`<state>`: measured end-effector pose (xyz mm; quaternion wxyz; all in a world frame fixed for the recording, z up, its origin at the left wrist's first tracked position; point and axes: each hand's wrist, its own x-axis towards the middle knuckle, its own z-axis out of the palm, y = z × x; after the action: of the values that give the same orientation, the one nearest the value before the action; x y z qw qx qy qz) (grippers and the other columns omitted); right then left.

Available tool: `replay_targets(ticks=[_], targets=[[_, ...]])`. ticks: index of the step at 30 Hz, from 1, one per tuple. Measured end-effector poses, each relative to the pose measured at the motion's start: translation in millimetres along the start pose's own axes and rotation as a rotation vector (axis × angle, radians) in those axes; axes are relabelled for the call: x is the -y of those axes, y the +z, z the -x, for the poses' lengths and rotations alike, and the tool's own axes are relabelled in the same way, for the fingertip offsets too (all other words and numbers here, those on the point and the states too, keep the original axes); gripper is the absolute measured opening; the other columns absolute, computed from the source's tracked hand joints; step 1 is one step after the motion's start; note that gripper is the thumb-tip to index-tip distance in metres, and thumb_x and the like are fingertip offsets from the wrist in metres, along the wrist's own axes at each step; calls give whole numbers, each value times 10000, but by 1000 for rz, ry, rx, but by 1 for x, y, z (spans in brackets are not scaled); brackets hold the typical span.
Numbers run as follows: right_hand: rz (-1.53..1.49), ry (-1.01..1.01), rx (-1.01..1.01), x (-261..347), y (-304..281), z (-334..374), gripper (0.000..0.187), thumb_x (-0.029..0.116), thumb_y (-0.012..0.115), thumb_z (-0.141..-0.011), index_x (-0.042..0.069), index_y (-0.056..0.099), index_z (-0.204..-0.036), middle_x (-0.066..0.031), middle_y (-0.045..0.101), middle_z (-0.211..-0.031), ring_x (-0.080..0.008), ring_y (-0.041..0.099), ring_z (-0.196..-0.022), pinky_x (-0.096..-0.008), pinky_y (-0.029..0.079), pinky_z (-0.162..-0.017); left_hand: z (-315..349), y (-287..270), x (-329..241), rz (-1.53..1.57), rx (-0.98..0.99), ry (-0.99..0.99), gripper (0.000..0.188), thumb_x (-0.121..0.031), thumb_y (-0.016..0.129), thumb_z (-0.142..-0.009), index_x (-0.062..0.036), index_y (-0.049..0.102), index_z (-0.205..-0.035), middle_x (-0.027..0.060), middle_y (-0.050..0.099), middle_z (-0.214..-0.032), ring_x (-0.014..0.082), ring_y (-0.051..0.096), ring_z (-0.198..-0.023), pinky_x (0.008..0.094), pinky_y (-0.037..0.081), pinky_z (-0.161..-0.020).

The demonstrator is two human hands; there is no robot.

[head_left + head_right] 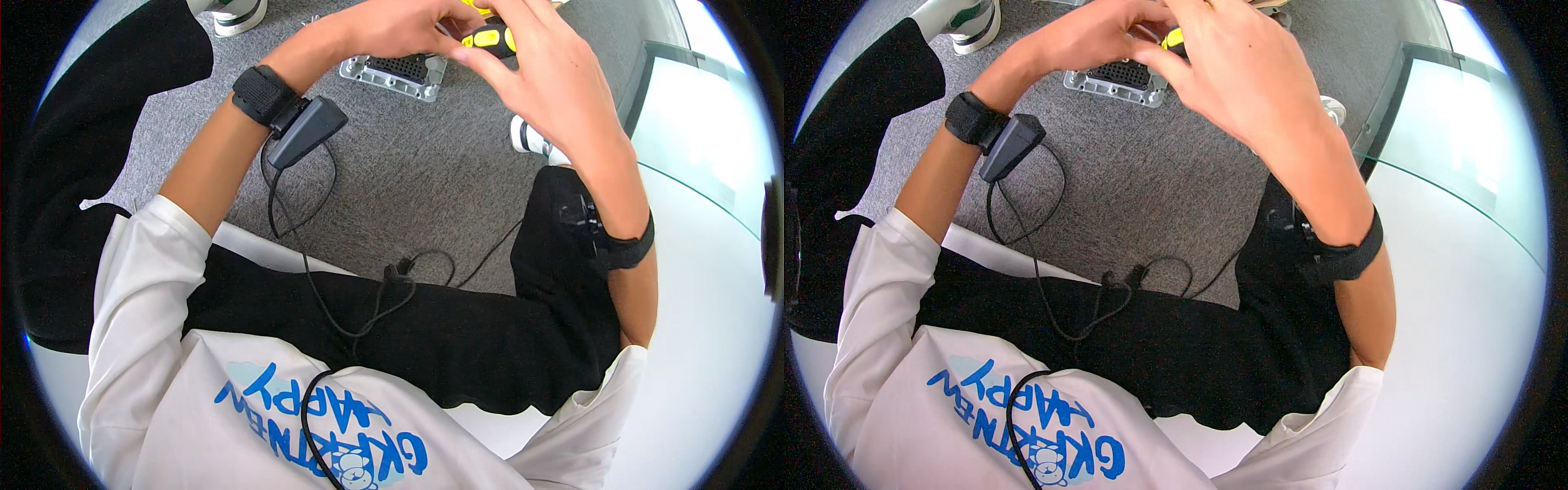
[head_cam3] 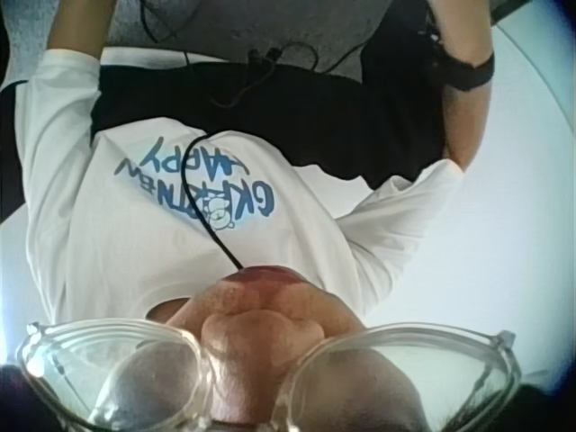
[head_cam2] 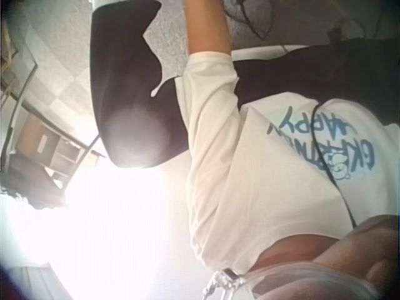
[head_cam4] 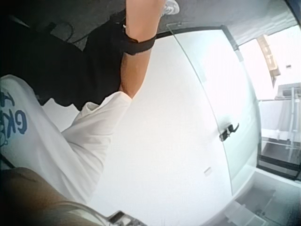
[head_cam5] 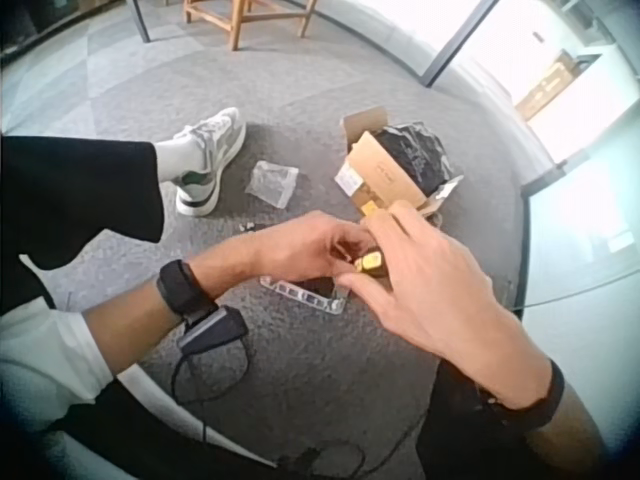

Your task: The person uses a screwdriver to manipulate screws on a metal plate, handles small screws by hand, and picks up a long black cable while sitting on the floor.

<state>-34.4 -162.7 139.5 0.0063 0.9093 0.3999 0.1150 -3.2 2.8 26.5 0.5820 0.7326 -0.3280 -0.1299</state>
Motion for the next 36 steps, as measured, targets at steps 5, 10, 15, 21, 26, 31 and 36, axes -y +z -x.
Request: replay_targets(ticks=[5,10,15,21,26,31,36], targets=[[-144,-61,-145,-8,-11,-2,380,344,767,-894,-28,694,-911,-177,650,-815,-382,679,-683,-415,559,-635,4,-5,5,63,-39,-96,432,-114,750,-920,3,596,-1307,124,705,-1070,203,656,-1002,374,535,-908],[157,315,749,-4,-39,-34,385,305,769,-891,-28,632,-1028,-205,628,-972,-361,685,-833,-430,552,-696,-2,10,5,-119,-110,156,412,-168,780,-910,4,617,-1247,160,667,-1138,211,646,-1055,370,532,-901],[-76,-63,66,-11,-10,1,363,306,767,-891,-42,677,-938,-223,659,-902,-364,687,-829,-424,556,-692,0,-1,-4,-61,-60,-60,387,-161,790,-906,11,617,-1207,122,704,-994,202,670,-937,359,540,-861],[-37,92,321,-24,-15,-14,278,214,766,-882,-41,700,-973,-223,659,-901,-378,678,-849,-422,555,-731,0,4,-2,24,-46,117,404,-122,788,-897,10,605,-1232,127,698,-1003,230,670,-926,370,543,-859],[71,219,418,-6,-16,-14,237,172,766,-877,-39,691,-954,-222,669,-863,-398,678,-823,-429,551,-734,0,10,-4,-15,-88,108,420,-104,812,-832,-5,652,-1206,176,706,-1045,259,694,-943,394,546,-849],[-87,-11,-175,11,-9,-5,329,295,757,-910,-22,671,-898,-214,679,-766,-419,690,-738,-442,558,-660,-1,3,3,25,-115,4,444,-110,769,-896,-3,591,-1289,134,724,-1008,217,687,-933,383,546,-856],[65,227,438,-16,-18,-26,291,273,754,-906,-9,686,-930,-208,651,-819,-407,664,-787,-442,554,-724,2,15,3,45,-133,56,493,-138,786,-886,-10,580,-1316,176,685,-1147,258,659,-1087,400,540,-918]])
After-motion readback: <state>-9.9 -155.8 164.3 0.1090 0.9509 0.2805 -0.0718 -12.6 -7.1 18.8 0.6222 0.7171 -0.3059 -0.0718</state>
